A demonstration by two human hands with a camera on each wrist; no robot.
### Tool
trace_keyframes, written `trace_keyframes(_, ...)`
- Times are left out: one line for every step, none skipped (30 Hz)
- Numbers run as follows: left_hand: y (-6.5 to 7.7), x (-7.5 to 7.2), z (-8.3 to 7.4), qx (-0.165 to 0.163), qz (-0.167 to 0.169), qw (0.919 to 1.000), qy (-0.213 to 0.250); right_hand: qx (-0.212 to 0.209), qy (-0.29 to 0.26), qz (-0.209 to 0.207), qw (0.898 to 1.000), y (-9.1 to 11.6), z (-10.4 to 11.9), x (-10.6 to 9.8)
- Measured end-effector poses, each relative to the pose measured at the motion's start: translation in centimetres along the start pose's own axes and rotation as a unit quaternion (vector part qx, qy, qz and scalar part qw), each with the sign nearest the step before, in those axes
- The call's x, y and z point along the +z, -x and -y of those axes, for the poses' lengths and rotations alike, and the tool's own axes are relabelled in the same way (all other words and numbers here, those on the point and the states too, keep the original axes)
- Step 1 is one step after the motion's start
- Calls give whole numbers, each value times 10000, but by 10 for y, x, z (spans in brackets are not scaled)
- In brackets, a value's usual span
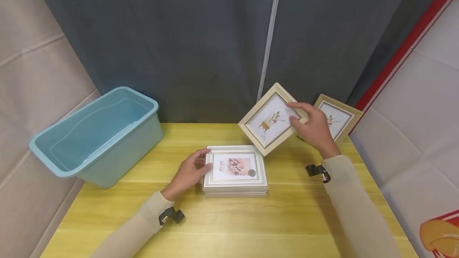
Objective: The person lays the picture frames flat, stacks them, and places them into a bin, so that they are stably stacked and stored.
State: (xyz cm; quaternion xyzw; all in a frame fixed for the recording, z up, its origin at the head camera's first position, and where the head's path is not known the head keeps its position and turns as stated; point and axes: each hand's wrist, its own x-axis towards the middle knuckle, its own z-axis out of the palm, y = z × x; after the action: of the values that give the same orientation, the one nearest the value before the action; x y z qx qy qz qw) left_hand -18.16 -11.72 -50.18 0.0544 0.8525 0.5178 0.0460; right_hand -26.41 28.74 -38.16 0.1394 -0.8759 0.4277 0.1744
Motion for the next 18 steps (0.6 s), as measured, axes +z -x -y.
trace_keyframes(0,-1,0,16,-31,10000,-22,-1,-55,-16,10000,1,2,1)
trace_keyframes(1,-1,-1,20,-57,10000,-36,-24,-90,-31,10000,3,3,2)
trace_keyframes(2,-2,-3,9,-86,10000,-51,-45,-121,-56,9999,5,5,3)
trace_keyframes(2,-3,-4,-9,-107,9999,-57,-75,-159,-81,9998,7,5,4)
trace_keyframes(2,-3,-5,-9,-118,9999,-76,-116,-193,-102,9997,9,9,4)
trace_keyframes(2,-4,-7,7,-143,9998,-101,-130,-203,-107,9997,11,10,5)
trace_keyframes(2,-5,-9,21,-172,9998,-97,-134,-245,-106,9996,13,10,5)
trace_keyframes(2,-6,-11,36,-210,9997,-92,-131,-283,-98,9995,15,11,5)
trace_keyframes(2,-7,-13,62,-251,9996,-98,-86,-327,-84,9994,18,12,5)
trace_keyframes(1,-8,-14,100,-294,9995,-87,-44,-373,-61,9993,20,13,4)
trace_keyframes(0,-8,-16,164,-327,9993,-51,12,-429,-40,9991,23,13,4)
trace_keyframes(-2,-9,-18,229,-369,9991,-10,70,-461,-23,9989,25,10,5)
trace_keyframes(-3,-10,-19,277,-398,9988,46,97,-521,-11,9986,27,11,5)
trace_keyframes(-4,-10,-21,335,-422,9985,92,137,-555,-2,9984,29,12,6)
trace_keyframes(-5,-11,-22,400,-424,9982,163,187,-605,10,9980,32,14,7)
trace_keyframes(-6,-11,-24,474,-413,9977,234,210,-635,18,9978,35,15,8)
trace_keyframes(-8,-12,-26,545,-385,9973,310,238,-696,29,9973,37,16,9)
trace_keyframes(-9,-12,-28,605,-348,9969,369,249,-735,43,9970,39,19,11)
